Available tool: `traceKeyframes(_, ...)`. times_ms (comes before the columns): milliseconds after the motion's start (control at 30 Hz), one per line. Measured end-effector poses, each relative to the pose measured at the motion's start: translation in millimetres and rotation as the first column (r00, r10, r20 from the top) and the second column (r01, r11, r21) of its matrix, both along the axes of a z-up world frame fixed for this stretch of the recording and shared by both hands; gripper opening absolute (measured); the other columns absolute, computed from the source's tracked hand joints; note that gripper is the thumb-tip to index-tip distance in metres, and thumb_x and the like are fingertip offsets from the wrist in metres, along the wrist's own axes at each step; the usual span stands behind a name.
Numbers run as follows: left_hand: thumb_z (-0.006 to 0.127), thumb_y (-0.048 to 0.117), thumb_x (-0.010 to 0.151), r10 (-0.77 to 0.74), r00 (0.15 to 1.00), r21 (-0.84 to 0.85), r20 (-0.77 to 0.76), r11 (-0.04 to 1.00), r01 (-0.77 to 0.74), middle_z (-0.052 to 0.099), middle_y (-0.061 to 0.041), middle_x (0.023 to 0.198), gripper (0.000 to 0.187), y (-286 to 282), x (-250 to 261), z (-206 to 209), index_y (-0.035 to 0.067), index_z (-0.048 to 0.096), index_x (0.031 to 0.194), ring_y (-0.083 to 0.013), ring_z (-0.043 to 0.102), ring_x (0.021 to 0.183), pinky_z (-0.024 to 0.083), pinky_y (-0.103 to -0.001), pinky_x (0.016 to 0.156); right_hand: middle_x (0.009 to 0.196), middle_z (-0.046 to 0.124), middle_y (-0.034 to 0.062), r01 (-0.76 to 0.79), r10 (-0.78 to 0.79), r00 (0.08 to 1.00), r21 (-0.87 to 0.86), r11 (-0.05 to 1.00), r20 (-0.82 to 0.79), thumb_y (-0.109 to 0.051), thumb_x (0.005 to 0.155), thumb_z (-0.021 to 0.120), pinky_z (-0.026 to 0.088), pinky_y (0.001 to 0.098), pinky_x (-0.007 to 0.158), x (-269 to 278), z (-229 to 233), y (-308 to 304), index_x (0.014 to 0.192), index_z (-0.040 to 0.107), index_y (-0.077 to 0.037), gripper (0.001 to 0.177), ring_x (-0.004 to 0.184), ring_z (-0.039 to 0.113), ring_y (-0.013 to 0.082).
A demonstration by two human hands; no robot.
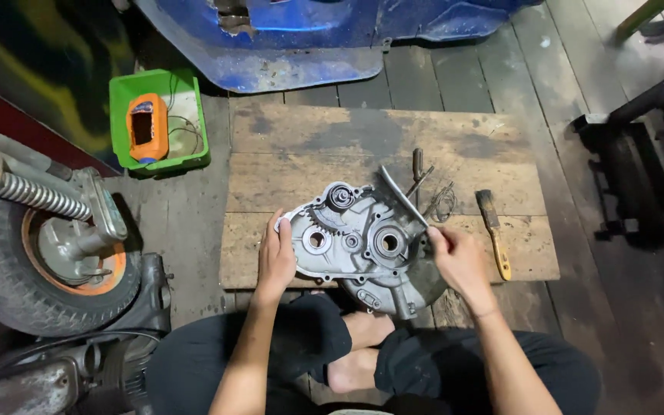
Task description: The person sits on the floor and cleans a disassembled mechanical housing using a brush and a wire brush. They scrub the internal gears and surfaces of the metal casing, then use a small metal tool to scrape or adjust specific areas within the housing.
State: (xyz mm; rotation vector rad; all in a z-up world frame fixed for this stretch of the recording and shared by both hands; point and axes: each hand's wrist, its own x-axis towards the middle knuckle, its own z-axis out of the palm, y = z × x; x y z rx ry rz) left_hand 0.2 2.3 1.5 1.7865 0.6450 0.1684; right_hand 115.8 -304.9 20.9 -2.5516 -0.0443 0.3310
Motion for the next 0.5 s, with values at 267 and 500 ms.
traceKeyframes(267, 0.027, 0.044, 0.109, -0.006, 1.000, 0.001, -0.009, 1.000, 0.006, 0.045, -0.035, 0.147, 0.063, -0.5, 0.9, 5.0, 0.000, 0.040, 0.152, -0.0485, 0.039, 0.141, 0.025, -0.054, 0.120, 0.081, 0.070, 0.0265, 0.056, -0.062, 0.998, 0.159, 0.986, 0.033, -0.036, 0.104, 0.062, 0.050, 0.0460, 0.079, 1.0, 8.6, -8.1, 0.097, 0.079, 0.001, 0.041, 0.087, 0.066, 0.0353)
traceKeyframes(500, 0.029, 0.045, 0.109, 0.002, 1.000, 0.014, -0.005, 1.000, -0.002, 0.046, -0.035, 0.146, 0.062, 2.1, 0.3, -3.1, 0.001, 0.041, 0.151, -0.0483, 0.040, 0.141, 0.025, -0.055, 0.120, 0.083, 0.073, 0.0288, 0.012, -0.012, 1.000, 0.082, 0.997, 0.000, -0.033, 0.103, 0.062, 0.051, 0.0477, 0.075, -3.3, 7.9, -30.9, 0.100, 0.080, 0.000, 0.038, 0.087, 0.071, 0.0391)
